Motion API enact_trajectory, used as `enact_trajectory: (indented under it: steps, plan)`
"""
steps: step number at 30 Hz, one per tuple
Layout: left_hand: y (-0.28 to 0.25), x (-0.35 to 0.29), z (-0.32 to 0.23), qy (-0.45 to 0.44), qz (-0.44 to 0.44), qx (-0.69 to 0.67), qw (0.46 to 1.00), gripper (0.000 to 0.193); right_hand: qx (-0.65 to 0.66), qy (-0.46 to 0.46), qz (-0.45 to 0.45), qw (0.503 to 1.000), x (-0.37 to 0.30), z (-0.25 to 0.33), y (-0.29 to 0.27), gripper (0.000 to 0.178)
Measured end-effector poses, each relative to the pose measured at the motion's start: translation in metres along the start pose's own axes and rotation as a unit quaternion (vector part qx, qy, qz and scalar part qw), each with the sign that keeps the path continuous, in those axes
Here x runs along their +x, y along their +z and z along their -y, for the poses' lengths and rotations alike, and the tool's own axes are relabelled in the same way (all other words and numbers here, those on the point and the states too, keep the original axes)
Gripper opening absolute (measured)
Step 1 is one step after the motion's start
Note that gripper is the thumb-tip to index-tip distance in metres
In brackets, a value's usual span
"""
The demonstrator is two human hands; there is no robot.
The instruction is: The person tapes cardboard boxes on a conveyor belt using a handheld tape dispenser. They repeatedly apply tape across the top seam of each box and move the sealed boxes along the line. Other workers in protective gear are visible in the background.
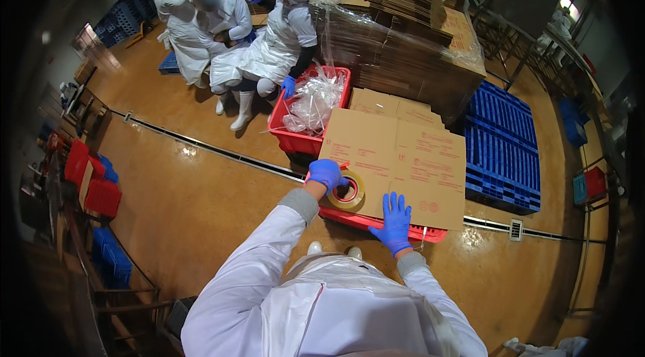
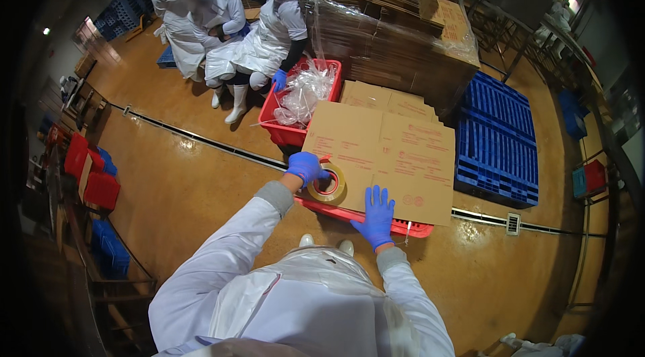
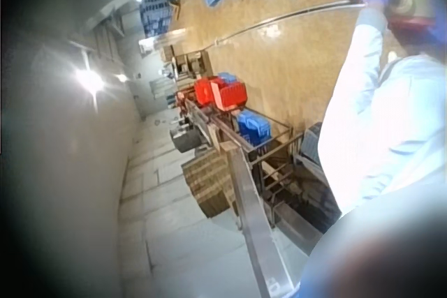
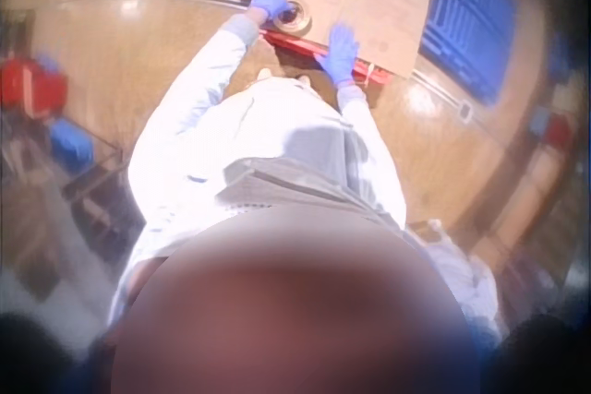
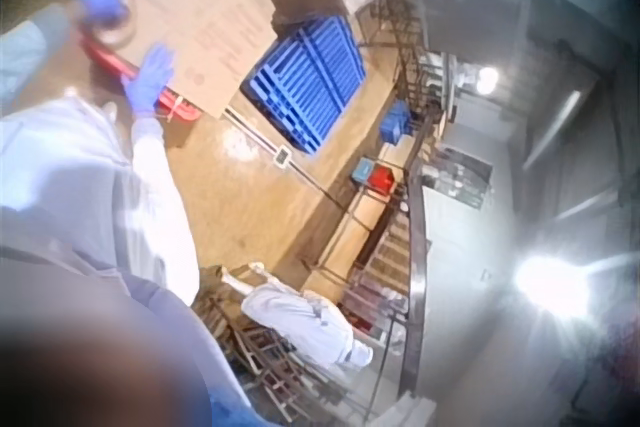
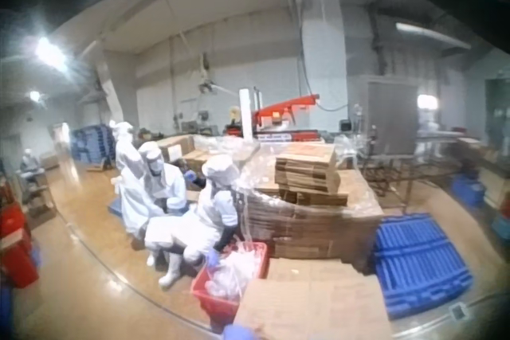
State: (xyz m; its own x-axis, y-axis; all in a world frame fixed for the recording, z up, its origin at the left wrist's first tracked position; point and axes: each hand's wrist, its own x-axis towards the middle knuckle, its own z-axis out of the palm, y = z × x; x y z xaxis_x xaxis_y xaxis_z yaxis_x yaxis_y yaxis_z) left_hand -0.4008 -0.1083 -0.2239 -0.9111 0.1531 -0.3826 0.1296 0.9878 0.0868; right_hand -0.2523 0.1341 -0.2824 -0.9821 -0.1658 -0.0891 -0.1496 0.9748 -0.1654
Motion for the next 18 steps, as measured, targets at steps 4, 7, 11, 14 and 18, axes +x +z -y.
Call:
enact_trajectory:
  steps: [4, 7, 11, 14, 18]
  plan:
    - [-0.013, 0.005, 0.011, -0.025, 0.121, -0.024, 0.992, 0.066, -0.035, -0.011, 0.003, 0.999, 0.004, 0.000, -0.003, 0.120]
    - [-0.013, -0.001, 0.011, -0.026, 0.158, 0.006, 0.987, 0.062, -0.045, -0.018, -0.009, 0.999, 0.006, 0.003, -0.001, 0.119]
    - [-0.010, -0.007, 0.039, -0.018, 0.188, -0.107, 0.976, 0.052, -0.046, -0.019, -0.015, 0.999, 0.003, 0.007, 0.006, 0.117]
    - [-0.024, -0.038, 0.067, -0.062, 0.197, -0.373, 0.905, 0.037, -0.035, -0.014, -0.027, 0.999, 0.001, 0.006, 0.009, 0.113]
    - [-0.023, -0.059, 0.094, -0.003, 0.120, -0.651, 0.750, 0.037, 0.051, -0.018, -0.018, 0.998, 0.021, -0.004, 0.007, 0.111]
